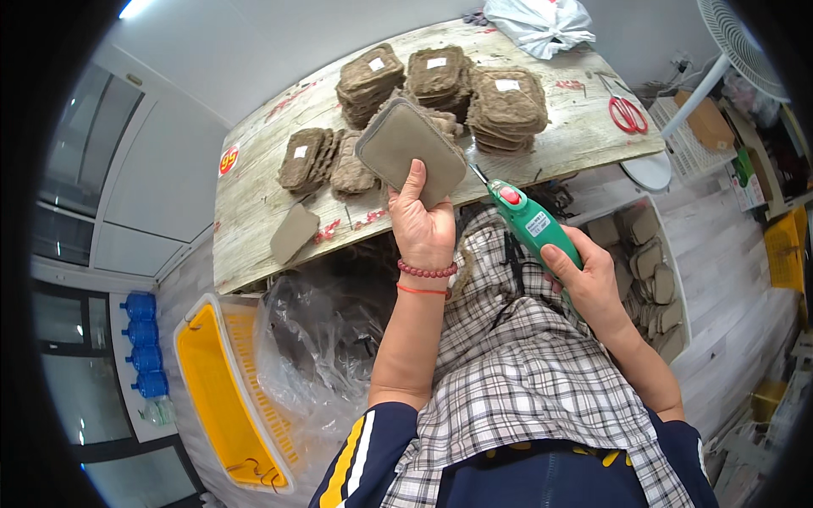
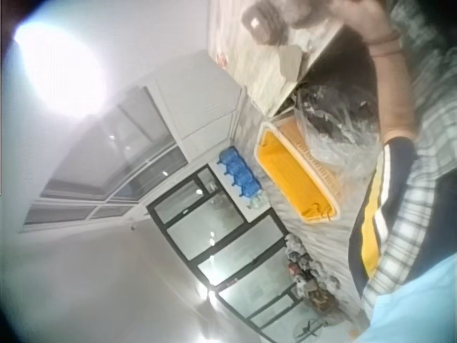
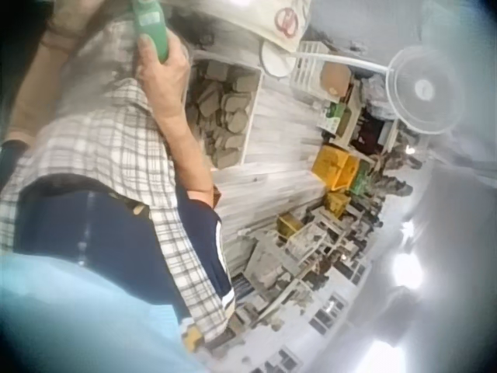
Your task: The person retrieves fabric pads from a white basket, stacks them on a table, and uses a green rotary cutter to trim the edges of each pad. The trimmed pads are stacked in piles on the table.
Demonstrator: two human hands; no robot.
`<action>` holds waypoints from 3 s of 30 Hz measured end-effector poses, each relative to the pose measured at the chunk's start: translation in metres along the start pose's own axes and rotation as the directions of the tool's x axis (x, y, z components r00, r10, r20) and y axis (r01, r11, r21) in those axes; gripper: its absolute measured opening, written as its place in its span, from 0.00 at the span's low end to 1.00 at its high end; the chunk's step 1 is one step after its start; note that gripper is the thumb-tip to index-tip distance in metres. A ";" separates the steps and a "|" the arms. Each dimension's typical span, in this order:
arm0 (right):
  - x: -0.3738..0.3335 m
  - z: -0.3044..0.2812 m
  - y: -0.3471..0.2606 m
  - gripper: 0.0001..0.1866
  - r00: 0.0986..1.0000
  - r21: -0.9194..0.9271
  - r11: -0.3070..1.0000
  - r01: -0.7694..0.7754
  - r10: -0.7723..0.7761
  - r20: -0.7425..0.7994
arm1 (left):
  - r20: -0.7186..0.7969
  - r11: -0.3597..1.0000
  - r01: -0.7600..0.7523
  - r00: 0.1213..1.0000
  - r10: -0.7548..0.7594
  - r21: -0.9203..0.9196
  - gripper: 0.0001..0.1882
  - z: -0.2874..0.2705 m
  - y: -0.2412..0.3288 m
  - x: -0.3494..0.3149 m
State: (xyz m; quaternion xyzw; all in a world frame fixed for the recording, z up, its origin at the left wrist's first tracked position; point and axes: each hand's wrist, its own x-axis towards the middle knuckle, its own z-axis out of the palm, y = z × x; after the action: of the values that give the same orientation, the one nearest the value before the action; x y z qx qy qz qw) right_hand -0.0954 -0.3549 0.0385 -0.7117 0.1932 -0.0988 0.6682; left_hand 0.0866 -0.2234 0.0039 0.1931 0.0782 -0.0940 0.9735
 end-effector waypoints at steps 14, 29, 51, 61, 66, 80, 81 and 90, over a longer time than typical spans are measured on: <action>0.002 -0.006 -0.009 0.19 0.997 0.015 0.999 0.035 -0.034 -0.072 | 0.127 0.985 0.134 0.981 -0.147 0.106 0.19 -0.003 -0.033 -0.027; 0.011 -0.038 -0.014 0.19 0.999 0.049 0.998 -0.042 0.041 0.026 | 0.233 0.883 0.346 0.874 -0.426 0.318 0.18 -0.032 -0.013 -0.037; 0.001 -0.041 0.015 0.22 0.989 -0.304 0.952 0.037 0.009 0.146 | -0.021 0.375 0.445 0.666 -0.745 0.813 0.24 -0.044 0.046 -0.018; 0.012 -0.033 0.014 0.22 0.948 -0.075 0.982 -0.176 0.189 0.255 | -0.022 0.307 0.391 0.648 -0.762 0.868 0.20 -0.055 0.059 -0.012; 0.014 -0.039 0.014 0.20 0.938 -0.071 0.981 -0.182 0.195 0.287 | -0.059 0.316 0.306 0.796 -0.602 0.898 0.13 -0.056 0.077 -0.006; 0.019 -0.044 0.014 0.19 0.878 -0.166 0.967 -0.191 0.244 0.412 | -0.103 0.301 0.331 0.807 -0.582 0.894 0.10 -0.046 0.090 -0.015; 0.019 -0.044 0.011 0.19 0.881 -0.199 0.965 -0.173 0.242 0.407 | -0.103 0.286 0.323 0.806 -0.583 0.902 0.10 -0.045 0.088 -0.016; 0.017 -0.041 0.015 0.22 0.886 -0.252 0.959 -0.128 0.225 0.406 | -0.098 0.172 0.275 0.747 -0.657 0.946 0.09 -0.039 0.075 -0.023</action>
State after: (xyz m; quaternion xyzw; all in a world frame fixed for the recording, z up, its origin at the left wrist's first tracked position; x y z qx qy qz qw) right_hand -0.0984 -0.3996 0.0251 -0.7641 0.1145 0.1442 0.6182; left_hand 0.0758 -0.1371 -0.0001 0.6513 -0.0995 -0.4509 0.6022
